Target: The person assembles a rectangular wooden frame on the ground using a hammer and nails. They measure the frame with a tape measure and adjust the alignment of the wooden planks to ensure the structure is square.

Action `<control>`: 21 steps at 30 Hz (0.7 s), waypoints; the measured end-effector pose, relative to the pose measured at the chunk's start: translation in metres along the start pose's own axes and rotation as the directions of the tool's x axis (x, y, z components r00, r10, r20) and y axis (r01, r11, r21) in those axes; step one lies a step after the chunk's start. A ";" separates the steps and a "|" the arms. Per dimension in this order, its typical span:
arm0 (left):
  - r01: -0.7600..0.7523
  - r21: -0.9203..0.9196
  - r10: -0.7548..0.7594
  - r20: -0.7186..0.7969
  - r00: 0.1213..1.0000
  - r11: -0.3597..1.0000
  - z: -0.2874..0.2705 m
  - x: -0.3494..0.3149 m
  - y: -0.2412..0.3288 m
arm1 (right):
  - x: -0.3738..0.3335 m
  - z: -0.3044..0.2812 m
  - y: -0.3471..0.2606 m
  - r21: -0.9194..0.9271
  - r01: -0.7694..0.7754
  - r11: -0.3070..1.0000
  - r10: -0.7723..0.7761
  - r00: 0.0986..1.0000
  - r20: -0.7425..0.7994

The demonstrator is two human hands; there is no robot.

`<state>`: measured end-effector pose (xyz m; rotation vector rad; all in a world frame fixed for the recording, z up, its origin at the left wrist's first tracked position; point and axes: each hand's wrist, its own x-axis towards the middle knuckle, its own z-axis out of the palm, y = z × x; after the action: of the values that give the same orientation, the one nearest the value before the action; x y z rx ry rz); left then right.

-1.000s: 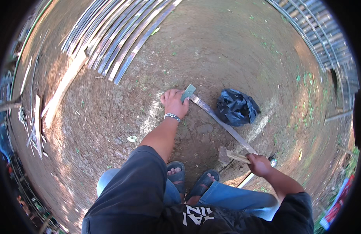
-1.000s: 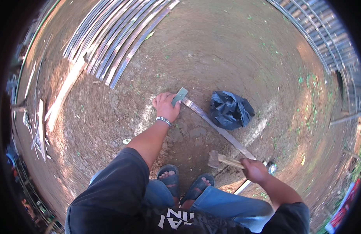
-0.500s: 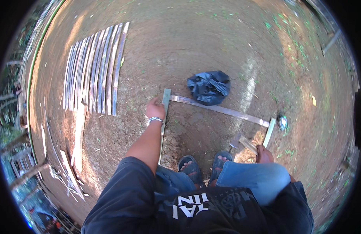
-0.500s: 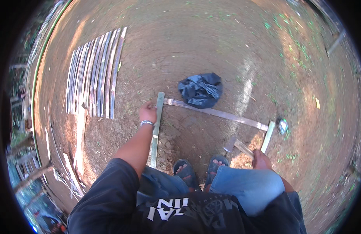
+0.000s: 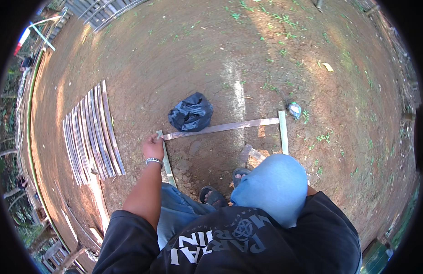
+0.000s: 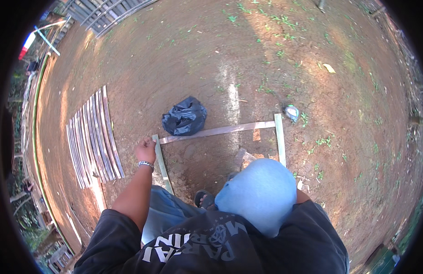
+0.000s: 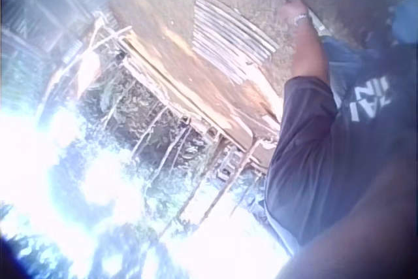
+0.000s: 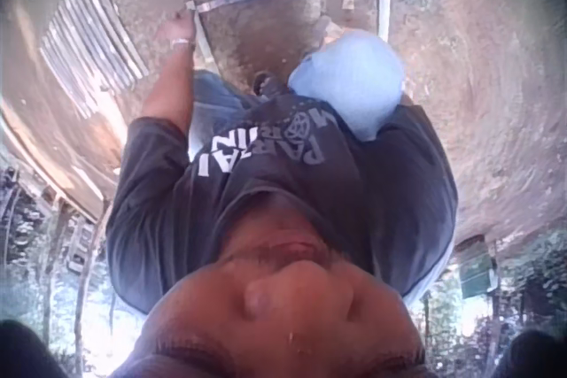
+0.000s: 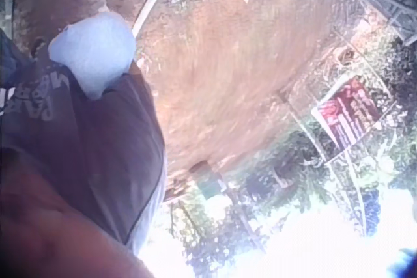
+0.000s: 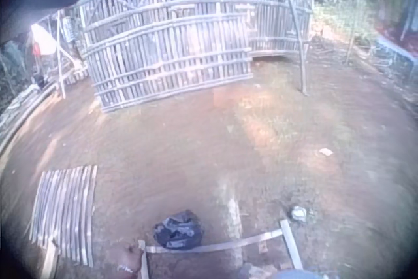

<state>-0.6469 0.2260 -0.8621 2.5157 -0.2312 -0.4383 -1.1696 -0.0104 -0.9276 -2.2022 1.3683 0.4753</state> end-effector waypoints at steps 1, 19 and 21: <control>-0.003 0.019 0.003 0.014 1.000 1.000 0.005 -0.006 0.004 | -0.003 0.000 0.002 0.021 -0.026 0.999 0.026 1.000 -0.006; 0.021 -0.232 -0.046 -0.102 0.994 0.972 0.060 -0.020 0.098 | 0.007 0.022 0.103 0.392 -0.403 0.827 0.497 0.850 -0.177; 0.034 -0.174 -0.055 -0.117 0.992 0.984 0.072 0.000 0.079 | 0.018 0.019 0.093 0.404 -0.470 0.785 0.580 0.787 -0.210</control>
<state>-0.6778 0.1243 -0.8739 2.3709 -0.0862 -0.3070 -1.2457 -0.0468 -0.9745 -1.6381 2.0996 0.0453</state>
